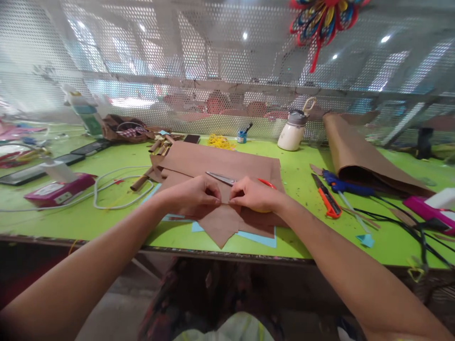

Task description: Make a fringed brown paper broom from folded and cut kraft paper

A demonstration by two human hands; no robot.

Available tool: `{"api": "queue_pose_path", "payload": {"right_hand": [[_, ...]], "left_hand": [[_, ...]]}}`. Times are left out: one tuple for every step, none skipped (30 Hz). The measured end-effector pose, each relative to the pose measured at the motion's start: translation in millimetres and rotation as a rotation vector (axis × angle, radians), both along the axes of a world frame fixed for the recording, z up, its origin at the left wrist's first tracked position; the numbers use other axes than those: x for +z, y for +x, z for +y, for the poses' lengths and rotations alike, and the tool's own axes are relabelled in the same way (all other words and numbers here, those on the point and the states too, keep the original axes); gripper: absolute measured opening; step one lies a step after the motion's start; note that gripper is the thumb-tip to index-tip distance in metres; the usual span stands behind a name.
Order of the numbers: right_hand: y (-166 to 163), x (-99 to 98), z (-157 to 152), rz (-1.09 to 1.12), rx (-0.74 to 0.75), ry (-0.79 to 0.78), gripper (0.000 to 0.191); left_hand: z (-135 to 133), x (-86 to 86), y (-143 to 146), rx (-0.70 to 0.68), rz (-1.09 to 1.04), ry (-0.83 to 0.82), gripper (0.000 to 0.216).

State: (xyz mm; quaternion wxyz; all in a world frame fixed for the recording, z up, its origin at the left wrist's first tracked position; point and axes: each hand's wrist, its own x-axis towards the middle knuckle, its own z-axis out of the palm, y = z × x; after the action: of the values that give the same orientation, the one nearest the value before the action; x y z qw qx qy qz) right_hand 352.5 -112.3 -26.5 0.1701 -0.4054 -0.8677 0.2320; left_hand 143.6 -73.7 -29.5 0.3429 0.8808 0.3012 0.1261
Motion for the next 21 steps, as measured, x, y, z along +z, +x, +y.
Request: {"api": "queue_pose_path", "payload": {"right_hand": [[0.3,0.0,-0.4,-0.012,0.016,0.008,0.016],[0.5,0.3,-1.1,-0.021,0.025,0.024,0.015],[0.4,0.8,-1.8,-0.028,0.026,0.045,0.015],[0.2,1.3,-2.7,-0.037,0.026,0.063,0.015],[-0.2,1.6,-3.5,-0.047,0.023,0.076,0.015],[-0.7,1.6,-4.2,-0.060,0.019,0.084,0.014],[-1.2,1.4,-4.7,-0.073,0.011,0.086,0.014],[-1.8,0.8,-5.0,-0.084,-0.001,0.087,0.013],[-2.3,-0.1,-5.2,-0.094,-0.015,0.087,0.013],[-2.7,-1.2,-5.2,-0.101,-0.027,0.086,0.013],[-3.1,-2.4,-5.0,-0.105,-0.038,0.087,0.013],[-3.4,-3.6,-4.9,-0.108,-0.045,0.088,0.013],[-3.6,-4.7,-4.7,-0.112,-0.046,0.089,0.012],[-3.7,-5.5,-4.6,-0.116,-0.047,0.092,0.012],[-3.8,-6.2,-4.7,-0.123,-0.048,0.099,0.012],[-3.9,-6.6,-4.8,-0.131,-0.046,0.109,0.012],[-4.0,-6.8,-5.1,-0.142,-0.043,0.122,0.013],[-4.3,-6.8,-5.7,-0.153,-0.038,0.134,0.013],[-4.8,-6.7,-6.4,-0.165,-0.037,0.149,0.013],[-5.4,-6.5,-7.3,-0.177,-0.037,0.161,0.013],[-6.2,-6.2,-8.4,-0.192,-0.036,0.171,0.013]], "left_hand": [[1.4,-2.1,0.1,-0.007,0.016,0.008,0.016],[2.3,-3.5,0.2,-0.011,0.027,0.012,0.016],[2.7,-4.3,0.3,-0.013,0.032,0.012,0.016],[2.6,-4.3,0.4,-0.016,0.034,0.012,0.017],[2.2,-3.6,0.4,-0.018,0.035,0.010,0.017],[1.4,-2.5,0.4,-0.015,0.038,0.007,0.017],[0.4,-1.1,0.4,-0.010,0.042,0.004,0.017],[-0.7,0.3,0.5,-0.004,0.044,0.001,0.017],[-1.7,1.6,0.6,0.003,0.046,-0.002,0.016],[-2.6,2.6,0.8,0.009,0.046,-0.004,0.015],[-3.4,3.1,0.9,0.015,0.044,-0.005,0.014],[-3.9,3.1,0.9,0.019,0.043,-0.007,0.014],[-4.1,2.7,0.8,0.023,0.045,-0.010,0.013],[-4.2,1.9,0.7,0.030,0.050,-0.014,0.013],[-4.0,0.9,0.6,0.037,0.055,-0.016,0.013],[-3.7,-0.1,0.6,0.039,0.061,-0.015,0.014],[-3.4,-0.9,0.7,0.040,0.065,-0.006,0.015],[-3.2,-1.3,1.1,0.039,0.068,0.010,0.015],[-3.2,-1.2,1.7,0.036,0.075,0.034,0.015],[-3.4,-0.6,2.5,0.036,0.088,0.062,0.015],[-4.1,0.4,3.4,0.039,0.108,0.094,0.014]]}}
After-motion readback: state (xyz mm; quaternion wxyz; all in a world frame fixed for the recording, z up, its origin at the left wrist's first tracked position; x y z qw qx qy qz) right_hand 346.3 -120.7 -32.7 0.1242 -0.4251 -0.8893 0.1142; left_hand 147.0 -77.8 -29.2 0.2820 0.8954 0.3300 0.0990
